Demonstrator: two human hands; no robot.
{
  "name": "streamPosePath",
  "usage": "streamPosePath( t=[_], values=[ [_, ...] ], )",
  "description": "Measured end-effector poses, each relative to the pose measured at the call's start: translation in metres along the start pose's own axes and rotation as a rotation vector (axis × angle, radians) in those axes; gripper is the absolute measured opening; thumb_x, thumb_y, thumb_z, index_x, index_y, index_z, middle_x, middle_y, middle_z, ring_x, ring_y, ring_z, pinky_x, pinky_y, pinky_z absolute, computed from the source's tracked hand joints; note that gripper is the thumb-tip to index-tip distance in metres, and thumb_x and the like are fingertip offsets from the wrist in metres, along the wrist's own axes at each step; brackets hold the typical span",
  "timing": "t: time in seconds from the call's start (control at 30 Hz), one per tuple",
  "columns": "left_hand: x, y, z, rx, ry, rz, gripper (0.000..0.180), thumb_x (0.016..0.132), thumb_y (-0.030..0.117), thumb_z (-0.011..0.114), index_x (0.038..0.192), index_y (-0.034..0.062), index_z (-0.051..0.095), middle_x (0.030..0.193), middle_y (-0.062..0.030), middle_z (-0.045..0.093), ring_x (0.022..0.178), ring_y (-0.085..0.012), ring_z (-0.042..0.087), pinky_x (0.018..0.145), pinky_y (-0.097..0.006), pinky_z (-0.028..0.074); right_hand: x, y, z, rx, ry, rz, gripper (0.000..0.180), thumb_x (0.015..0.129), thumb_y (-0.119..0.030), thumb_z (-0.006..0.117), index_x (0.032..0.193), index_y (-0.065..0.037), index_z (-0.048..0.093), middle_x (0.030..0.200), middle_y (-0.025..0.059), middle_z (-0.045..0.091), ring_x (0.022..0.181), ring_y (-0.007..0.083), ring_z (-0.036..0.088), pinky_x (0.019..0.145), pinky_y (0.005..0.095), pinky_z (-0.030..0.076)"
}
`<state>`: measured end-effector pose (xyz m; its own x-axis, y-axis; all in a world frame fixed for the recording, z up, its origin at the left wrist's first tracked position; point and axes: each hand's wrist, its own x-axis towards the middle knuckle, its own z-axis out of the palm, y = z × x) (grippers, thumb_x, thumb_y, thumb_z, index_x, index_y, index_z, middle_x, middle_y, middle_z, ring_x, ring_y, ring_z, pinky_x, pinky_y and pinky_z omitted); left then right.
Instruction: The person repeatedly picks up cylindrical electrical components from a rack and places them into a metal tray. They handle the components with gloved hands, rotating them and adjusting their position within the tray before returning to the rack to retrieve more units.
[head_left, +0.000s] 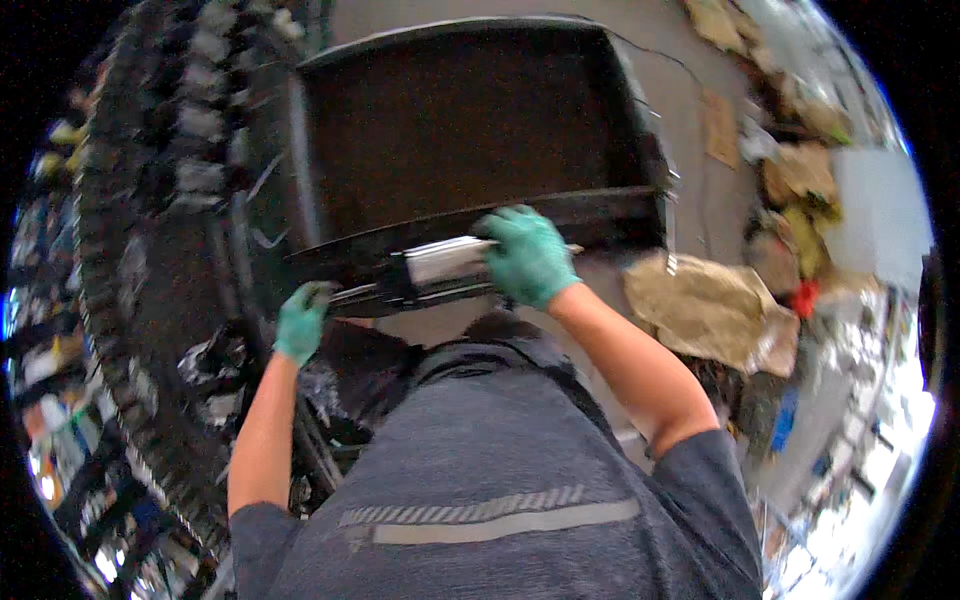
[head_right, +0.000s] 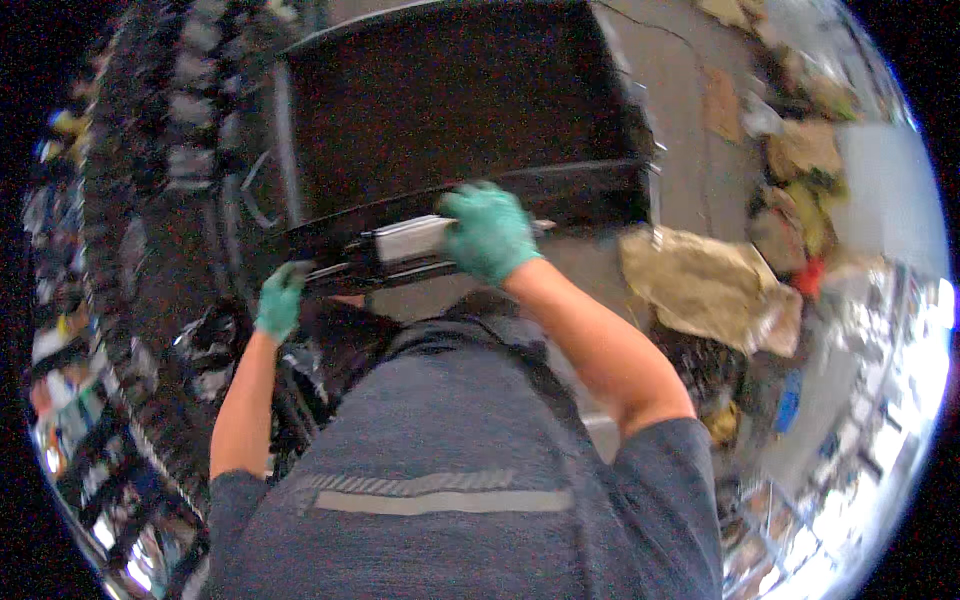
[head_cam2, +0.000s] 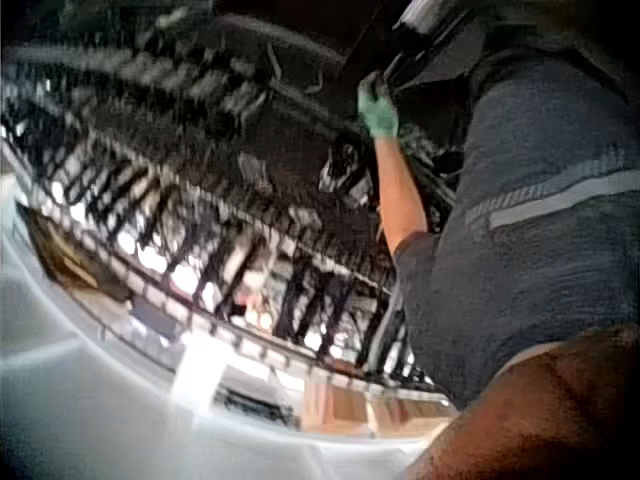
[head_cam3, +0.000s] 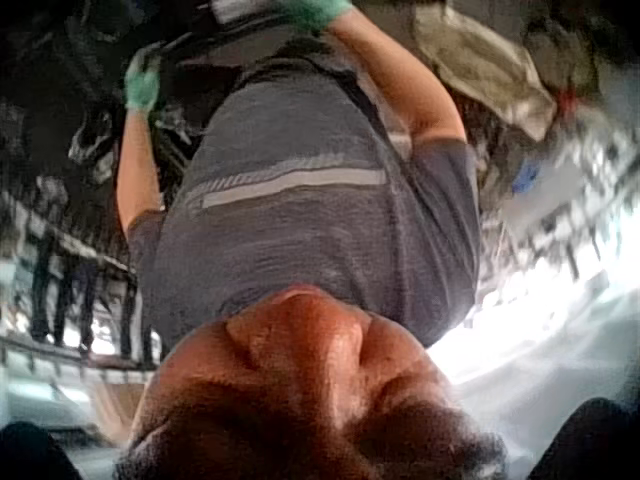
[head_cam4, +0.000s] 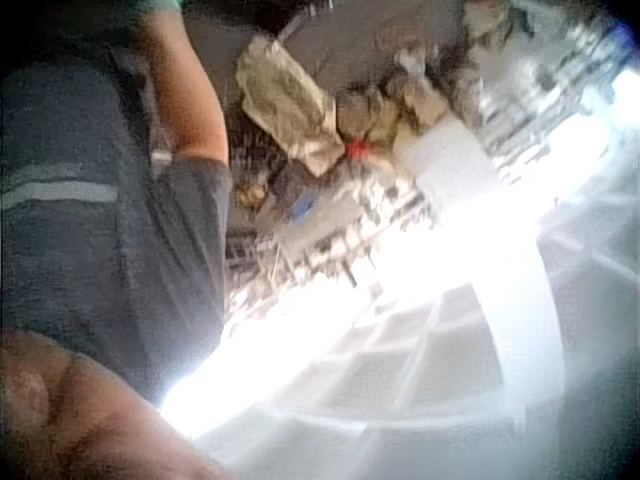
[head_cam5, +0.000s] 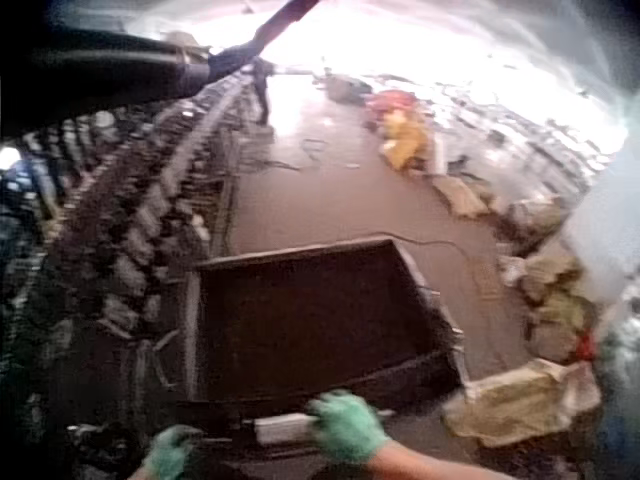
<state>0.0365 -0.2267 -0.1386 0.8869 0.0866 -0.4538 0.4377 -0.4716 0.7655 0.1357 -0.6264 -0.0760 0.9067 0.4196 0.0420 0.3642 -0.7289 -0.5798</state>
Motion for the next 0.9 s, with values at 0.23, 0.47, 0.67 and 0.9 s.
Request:
streamPosePath(
  t=[0.23,0.47,0.67,0.9],
  values=[
    [0.005,0.039,0.013,-0.377,0.082,-0.493,0.03,0.101,0.036,0.063,0.108,0.0066,0.066,0.079,-0.006,0.065,0.06,-0.0185,0.06,0.05,-0.034,0.049,0.001,-0.001,0.004,0.008,-0.018,0.006,0.02,0.078,-0.011,0.067,0.098,-0.011,0.071,0.1,0.0125,0.069,0.102,0.0372,0.062,0.089,0.0488,0.051],
    [-0.01,0.0,-0.003,0.093,-0.035,0.248,0.029,0.097,0.027,0.07,0.113,0.0024,0.071,0.087,-0.0067,0.067,0.088,-0.025,0.067,0.086,-0.035,0.052,0.003,-0.002,0.004,0.046,-0.011,-0.004,0.019,0.078,-0.011,0.067,0.097,-0.01,0.072,0.101,0.0128,0.069,0.101,0.0371,0.062,0.087,0.0484,0.052],
    [0.005,0.037,-0.002,-0.471,-0.101,-0.529,0.038,0.102,0.034,0.063,0.118,0.0002,0.069,0.08,-0.0058,0.065,0.077,-0.0129,0.06,0.075,-0.027,0.051,0.004,-0.003,0.003,0.088,0.023,-0.038,0.024,0.073,-0.001,0.063,0.095,-0.006,0.07,0.096,0.0146,0.068,0.097,0.0385,0.061,0.085,0.0482,0.051],
    [-0.018,0.005,0.012,-0.205,0.087,0.28,0.031,0.1,0.023,0.067,0.125,0.0059,0.066,0.109,-0.0053,0.066,0.09,-0.012,0.058,0.081,-0.028,0.049,0.005,-0.003,0.004,0.065,0.008,-0.013,0.02,0.076,-0.007,0.065,0.096,-0.008,0.071,0.097,0.0133,0.068,0.099,0.0374,0.062,0.086,0.0483,0.051]
  ],
)
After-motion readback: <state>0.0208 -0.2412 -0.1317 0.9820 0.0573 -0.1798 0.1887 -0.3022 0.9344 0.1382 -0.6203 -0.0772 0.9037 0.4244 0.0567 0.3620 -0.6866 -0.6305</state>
